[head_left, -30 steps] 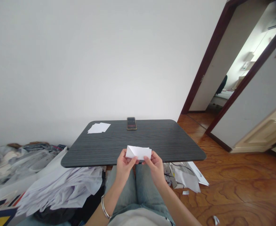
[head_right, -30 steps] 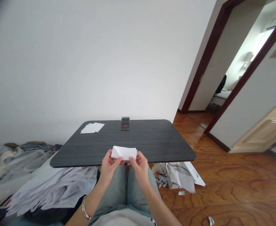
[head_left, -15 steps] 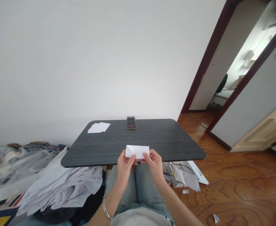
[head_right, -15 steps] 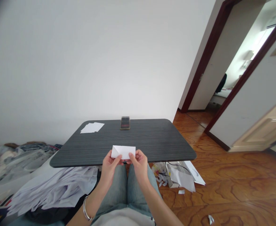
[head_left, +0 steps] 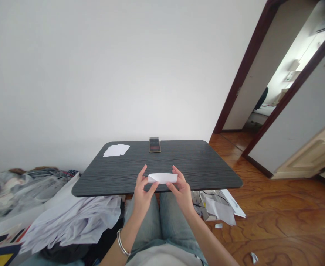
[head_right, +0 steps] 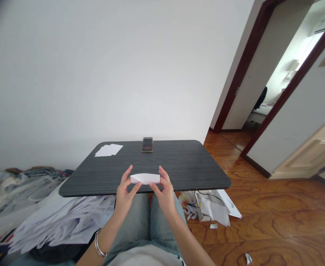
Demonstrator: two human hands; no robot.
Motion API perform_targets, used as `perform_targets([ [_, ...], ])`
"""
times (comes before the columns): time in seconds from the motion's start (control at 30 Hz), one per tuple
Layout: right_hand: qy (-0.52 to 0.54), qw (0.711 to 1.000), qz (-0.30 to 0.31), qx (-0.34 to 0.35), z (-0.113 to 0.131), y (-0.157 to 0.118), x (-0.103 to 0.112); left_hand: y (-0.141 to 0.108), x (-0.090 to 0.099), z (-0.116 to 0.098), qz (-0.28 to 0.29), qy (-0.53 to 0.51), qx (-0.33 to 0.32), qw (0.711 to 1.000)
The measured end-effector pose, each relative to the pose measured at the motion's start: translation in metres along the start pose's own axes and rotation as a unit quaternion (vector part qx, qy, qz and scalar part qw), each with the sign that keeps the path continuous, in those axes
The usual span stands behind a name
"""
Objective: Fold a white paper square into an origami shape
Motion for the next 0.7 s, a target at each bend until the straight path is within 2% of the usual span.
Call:
perform_targets([
  [0.1, -0.025, 0.999, 0.021, -0.004, -0.003, 0.002, -0.001, 0.003, -0.002, 0.007, 0.031, -0.025, 0.028, 0.999],
  [0.17, 0.003, 0.999, 0.036, -0.041, -0.01, 0.002, -0.004, 0.004, -0.009, 0.017, 0.059, -0.095, 0.079, 0.991],
  [0.3, 0.095, 0.988, 0.031, -0.116, -0.023, -0.001, -0.008, 0.001, -0.019, 0.029, 0.074, -0.195, 0.161, 0.965],
  [0.47, 0.122, 0.974, 0.031, -0.188, -0.035, -0.005, -0.009, -0.002, -0.022, 0.033, 0.094, -0.22, 0.21, 0.948],
  [0.7, 0.108, 0.966, 0.065, -0.225, -0.046, -0.002, -0.008, -0.001, -0.025, 0.039, 0.136, -0.215, 0.233, 0.939],
])
Point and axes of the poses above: each hand's wrist, its own y-axis towards the middle knuckle, its own x-axis out of the back of the hand, z = x × y, the point moved 9 cm from there along y, towards the middle knuckle, and after that the axes turned 6 degrees about y, right-handed, at the moved point
